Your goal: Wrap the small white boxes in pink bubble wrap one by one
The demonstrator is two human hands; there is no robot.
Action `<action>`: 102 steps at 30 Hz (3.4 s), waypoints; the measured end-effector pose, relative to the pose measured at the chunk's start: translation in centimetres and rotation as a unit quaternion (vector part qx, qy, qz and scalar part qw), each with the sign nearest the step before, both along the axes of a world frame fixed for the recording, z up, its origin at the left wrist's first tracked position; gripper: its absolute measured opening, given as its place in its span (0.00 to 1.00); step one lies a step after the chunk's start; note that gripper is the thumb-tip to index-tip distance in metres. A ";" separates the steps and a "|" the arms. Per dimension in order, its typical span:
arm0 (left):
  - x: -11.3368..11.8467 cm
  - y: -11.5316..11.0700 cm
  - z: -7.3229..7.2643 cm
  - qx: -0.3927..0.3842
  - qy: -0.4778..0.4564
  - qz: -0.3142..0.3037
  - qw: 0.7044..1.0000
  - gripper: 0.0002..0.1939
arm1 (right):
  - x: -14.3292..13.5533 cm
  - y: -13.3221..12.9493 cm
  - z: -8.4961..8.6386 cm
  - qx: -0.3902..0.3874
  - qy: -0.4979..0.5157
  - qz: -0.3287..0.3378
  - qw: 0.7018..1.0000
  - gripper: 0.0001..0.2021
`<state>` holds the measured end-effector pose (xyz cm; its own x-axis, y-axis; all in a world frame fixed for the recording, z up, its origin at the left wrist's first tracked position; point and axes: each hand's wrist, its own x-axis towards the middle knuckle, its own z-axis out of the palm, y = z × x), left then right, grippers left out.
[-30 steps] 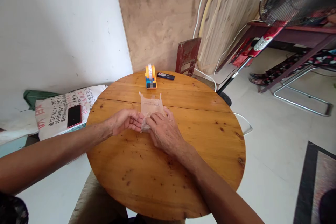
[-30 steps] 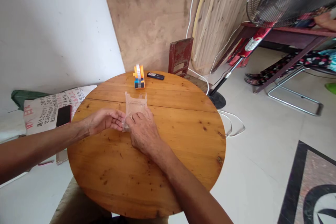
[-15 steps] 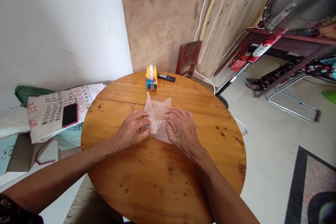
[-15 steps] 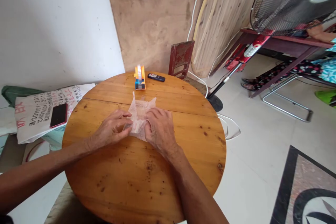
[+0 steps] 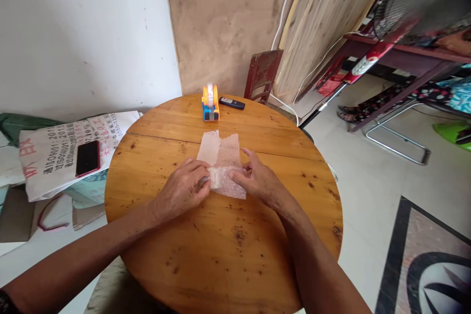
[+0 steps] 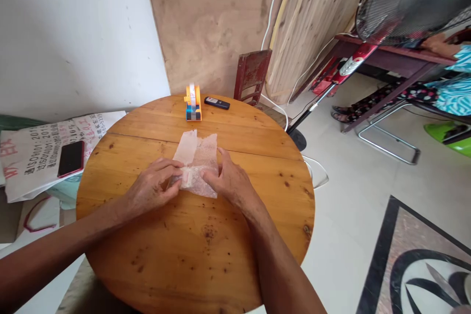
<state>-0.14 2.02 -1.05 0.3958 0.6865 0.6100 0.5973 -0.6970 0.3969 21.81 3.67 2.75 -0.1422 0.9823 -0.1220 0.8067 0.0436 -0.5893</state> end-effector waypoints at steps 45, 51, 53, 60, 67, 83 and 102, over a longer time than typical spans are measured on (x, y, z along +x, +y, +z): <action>0.6 0.4 1.2 -0.216 -0.154 0.014 0.964 0.10 | -5.9 -4.3 0.9 0.108 -0.003 0.081 0.991 0.35; 0.8 1.6 2.7 -0.230 -0.020 0.007 0.973 0.11 | -5.2 -3.5 1.5 0.089 0.044 0.110 0.989 0.36; 0.8 1.8 2.7 -0.240 -0.011 0.001 0.971 0.10 | -4.8 -3.0 1.6 0.071 0.073 0.110 0.989 0.36; 0.6 1.4 1.6 -0.198 -0.052 -0.034 0.978 0.06 | -3.9 -1.3 0.9 -0.036 0.281 0.086 0.955 0.33; 1.0 1.5 1.5 -0.253 -0.112 0.017 0.961 0.17 | -3.5 -1.5 0.7 -0.023 0.265 0.100 0.959 0.32; 0.5 1.7 1.3 -0.255 -0.049 -0.013 0.966 0.08 | -2.4 1.5 1.5 0.010 0.224 0.105 0.969 0.22; 0.2 2.7 1.6 -0.299 -0.049 -0.080 0.950 0.12 | -3.7 5.0 1.9 0.178 -0.375 0.278 0.866 0.13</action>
<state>0.04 4.76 0.56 0.4849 0.8582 0.1685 0.4428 -0.4071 0.7989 18.08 8.69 4.69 -0.6180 0.7812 -0.0881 0.7522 0.6202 0.2228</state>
